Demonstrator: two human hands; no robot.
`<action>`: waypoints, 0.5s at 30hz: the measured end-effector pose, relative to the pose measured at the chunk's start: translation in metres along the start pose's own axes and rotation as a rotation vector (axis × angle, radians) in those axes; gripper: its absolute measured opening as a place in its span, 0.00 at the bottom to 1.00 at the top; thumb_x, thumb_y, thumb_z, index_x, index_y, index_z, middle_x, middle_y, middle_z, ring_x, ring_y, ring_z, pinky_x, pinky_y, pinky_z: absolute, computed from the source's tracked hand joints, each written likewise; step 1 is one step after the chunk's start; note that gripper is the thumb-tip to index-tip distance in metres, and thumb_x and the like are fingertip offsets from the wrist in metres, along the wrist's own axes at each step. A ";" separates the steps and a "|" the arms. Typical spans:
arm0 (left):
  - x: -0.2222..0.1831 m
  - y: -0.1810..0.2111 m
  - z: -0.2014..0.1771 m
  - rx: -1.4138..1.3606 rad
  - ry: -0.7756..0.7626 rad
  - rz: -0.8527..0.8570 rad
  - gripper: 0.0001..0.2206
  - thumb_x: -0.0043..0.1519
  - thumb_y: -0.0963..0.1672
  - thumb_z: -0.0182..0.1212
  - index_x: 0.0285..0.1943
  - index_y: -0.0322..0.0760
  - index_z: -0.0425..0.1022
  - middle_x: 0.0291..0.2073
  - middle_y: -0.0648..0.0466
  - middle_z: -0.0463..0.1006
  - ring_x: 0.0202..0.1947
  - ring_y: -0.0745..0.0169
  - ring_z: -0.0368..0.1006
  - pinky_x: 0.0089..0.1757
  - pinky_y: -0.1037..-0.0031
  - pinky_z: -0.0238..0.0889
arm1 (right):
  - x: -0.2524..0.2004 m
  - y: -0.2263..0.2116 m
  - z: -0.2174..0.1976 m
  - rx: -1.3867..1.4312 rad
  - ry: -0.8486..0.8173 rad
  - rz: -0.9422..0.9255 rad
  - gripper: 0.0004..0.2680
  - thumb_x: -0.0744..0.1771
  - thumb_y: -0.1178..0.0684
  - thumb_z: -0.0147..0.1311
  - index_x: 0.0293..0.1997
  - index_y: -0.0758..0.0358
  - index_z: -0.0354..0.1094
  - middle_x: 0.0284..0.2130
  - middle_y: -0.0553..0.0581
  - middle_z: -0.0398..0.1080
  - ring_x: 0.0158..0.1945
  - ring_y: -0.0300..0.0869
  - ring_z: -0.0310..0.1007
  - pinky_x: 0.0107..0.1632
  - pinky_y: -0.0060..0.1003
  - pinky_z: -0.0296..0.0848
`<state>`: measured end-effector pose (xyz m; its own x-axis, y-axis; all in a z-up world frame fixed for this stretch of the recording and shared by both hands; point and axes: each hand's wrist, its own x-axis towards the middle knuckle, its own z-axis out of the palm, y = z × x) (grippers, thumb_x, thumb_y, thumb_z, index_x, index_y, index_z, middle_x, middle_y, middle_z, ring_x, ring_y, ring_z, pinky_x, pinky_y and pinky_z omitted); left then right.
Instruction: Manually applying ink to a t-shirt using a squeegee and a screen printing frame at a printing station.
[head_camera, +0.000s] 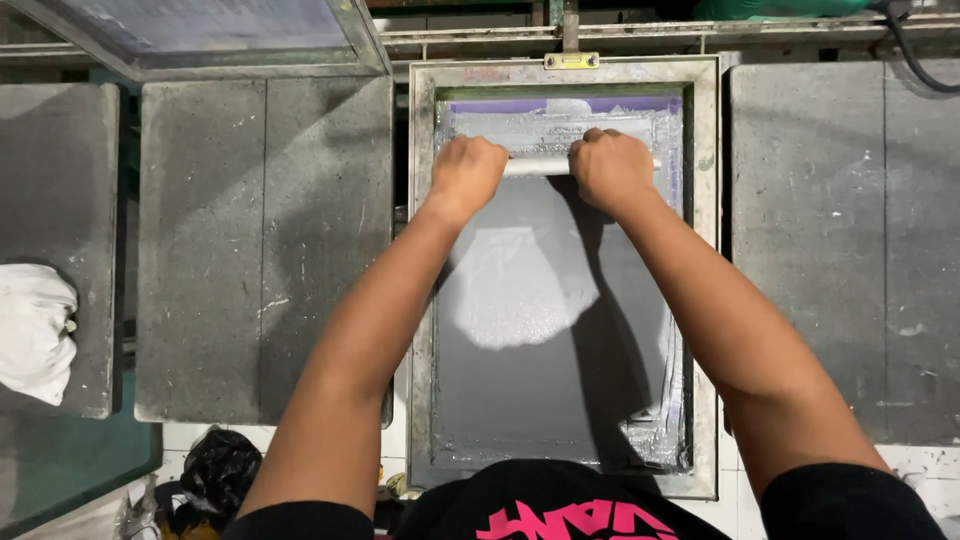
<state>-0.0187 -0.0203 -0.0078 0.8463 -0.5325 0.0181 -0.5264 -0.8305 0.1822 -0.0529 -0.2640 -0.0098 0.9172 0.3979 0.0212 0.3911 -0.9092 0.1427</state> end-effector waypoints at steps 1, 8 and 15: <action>-0.002 0.000 0.001 0.023 0.008 0.009 0.07 0.51 0.33 0.61 0.24 0.32 0.80 0.16 0.41 0.77 0.23 0.40 0.79 0.26 0.58 0.75 | 0.000 -0.001 -0.002 0.000 -0.017 0.002 0.06 0.63 0.53 0.55 0.38 0.54 0.78 0.34 0.53 0.78 0.36 0.47 0.81 0.36 0.40 0.79; -0.008 0.008 -0.002 0.061 0.014 -0.020 0.06 0.49 0.34 0.64 0.23 0.33 0.82 0.16 0.42 0.77 0.24 0.41 0.80 0.26 0.59 0.75 | -0.002 -0.005 -0.017 0.042 -0.100 -0.003 0.08 0.61 0.55 0.55 0.40 0.59 0.78 0.36 0.57 0.77 0.38 0.51 0.81 0.38 0.42 0.80; -0.012 0.012 0.011 0.014 -0.048 -0.063 0.05 0.48 0.32 0.64 0.25 0.29 0.82 0.17 0.38 0.78 0.25 0.38 0.80 0.26 0.55 0.75 | -0.010 -0.015 -0.019 -0.028 -0.127 -0.015 0.08 0.62 0.56 0.57 0.42 0.59 0.78 0.37 0.57 0.78 0.40 0.49 0.82 0.40 0.39 0.81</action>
<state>-0.0360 -0.0258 -0.0169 0.8728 -0.4864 -0.0400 -0.4739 -0.8644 0.1682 -0.0696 -0.2518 0.0065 0.9141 0.3912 -0.1068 0.4044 -0.8987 0.1696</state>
